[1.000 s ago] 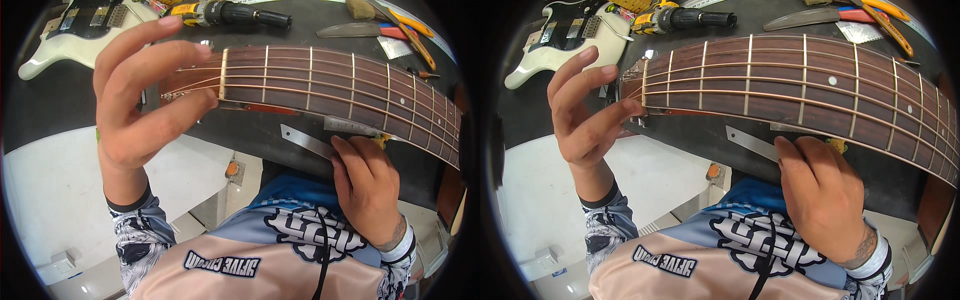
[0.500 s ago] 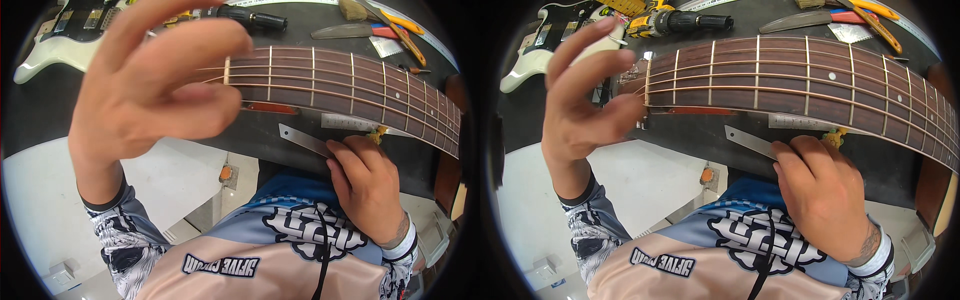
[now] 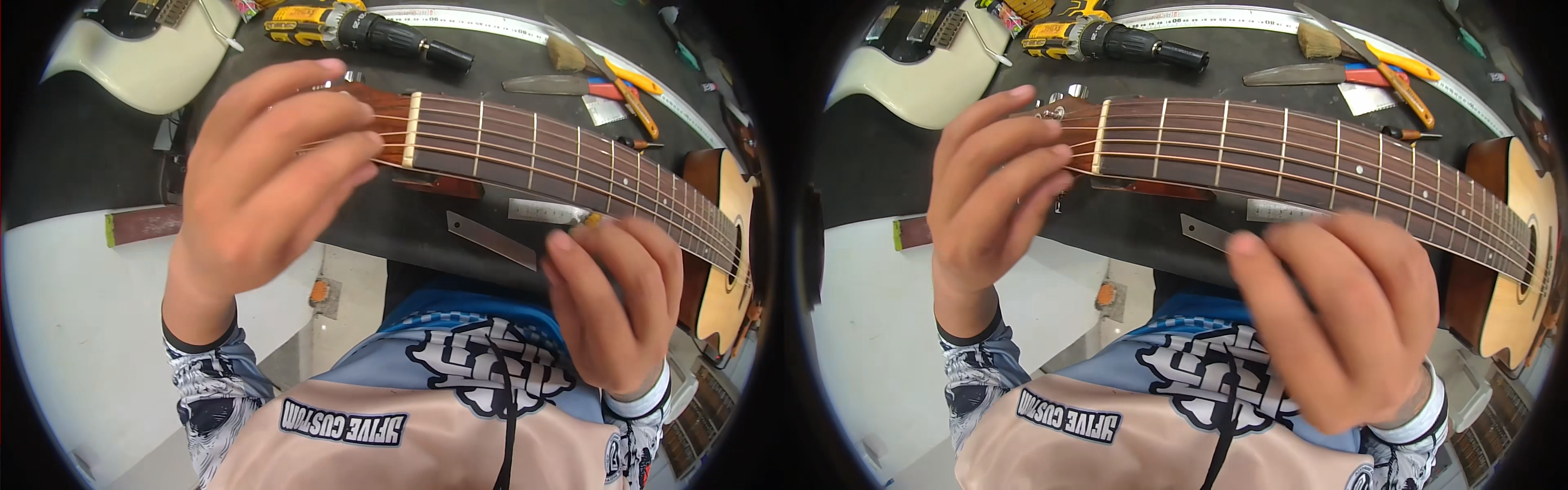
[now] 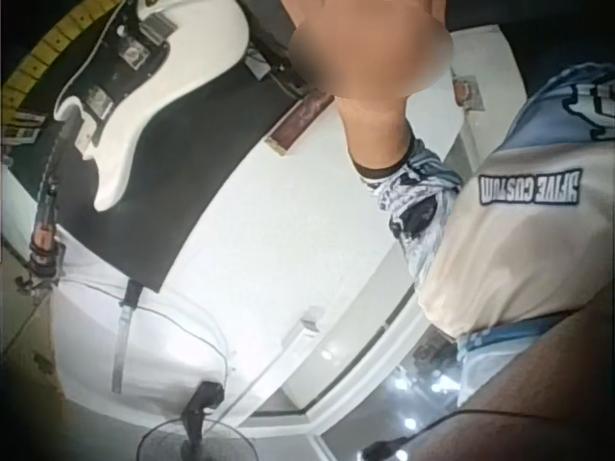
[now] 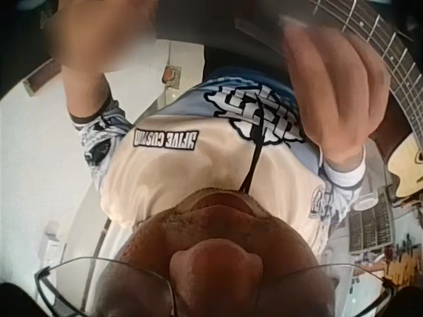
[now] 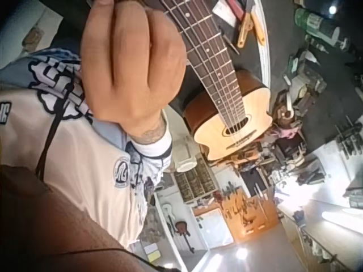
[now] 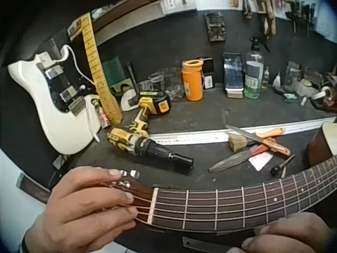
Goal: Repairing and adjusting the nut and frets of a small acoustic guitar.
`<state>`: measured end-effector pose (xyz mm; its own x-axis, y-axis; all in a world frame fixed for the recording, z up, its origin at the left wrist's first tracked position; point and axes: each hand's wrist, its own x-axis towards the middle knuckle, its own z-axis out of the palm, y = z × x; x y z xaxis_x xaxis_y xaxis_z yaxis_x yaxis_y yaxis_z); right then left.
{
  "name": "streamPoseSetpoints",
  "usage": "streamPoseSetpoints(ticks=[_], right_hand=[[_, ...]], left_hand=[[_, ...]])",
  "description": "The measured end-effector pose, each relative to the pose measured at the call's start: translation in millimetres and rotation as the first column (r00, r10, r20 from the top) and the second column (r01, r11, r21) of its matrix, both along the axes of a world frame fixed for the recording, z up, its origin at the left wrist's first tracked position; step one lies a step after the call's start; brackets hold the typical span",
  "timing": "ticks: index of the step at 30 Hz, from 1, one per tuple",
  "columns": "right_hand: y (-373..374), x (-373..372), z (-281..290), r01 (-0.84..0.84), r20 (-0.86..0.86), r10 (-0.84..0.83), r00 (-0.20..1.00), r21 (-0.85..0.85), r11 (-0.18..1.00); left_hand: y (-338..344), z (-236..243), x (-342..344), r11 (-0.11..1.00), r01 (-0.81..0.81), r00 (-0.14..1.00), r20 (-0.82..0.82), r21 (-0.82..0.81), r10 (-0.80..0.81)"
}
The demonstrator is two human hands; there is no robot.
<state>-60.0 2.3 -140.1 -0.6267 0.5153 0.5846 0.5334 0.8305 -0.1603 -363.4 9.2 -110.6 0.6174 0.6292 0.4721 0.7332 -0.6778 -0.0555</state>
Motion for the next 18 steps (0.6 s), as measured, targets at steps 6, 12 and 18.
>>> streamPoseSetpoints(ticks=[6,12,18], right_hand=[[25,-45,-13,-0.081,0.140,0.040,0.989,0.301,0.950],[22,-50,-32,-0.092,0.254,-0.059,0.965,0.541,0.836],[8,-57,-21,-0.096,0.421,-0.183,0.888,0.560,0.823]], left_hand=[[-6,-6,11,0.997,0.021,0.997,-0.067,-0.079,-0.026],[-12,-11,28,0.988,-0.034,0.994,-0.110,-0.153,0.018],[-11,-21,31,0.995,-0.071,0.975,-0.214,-0.065,0.055]])
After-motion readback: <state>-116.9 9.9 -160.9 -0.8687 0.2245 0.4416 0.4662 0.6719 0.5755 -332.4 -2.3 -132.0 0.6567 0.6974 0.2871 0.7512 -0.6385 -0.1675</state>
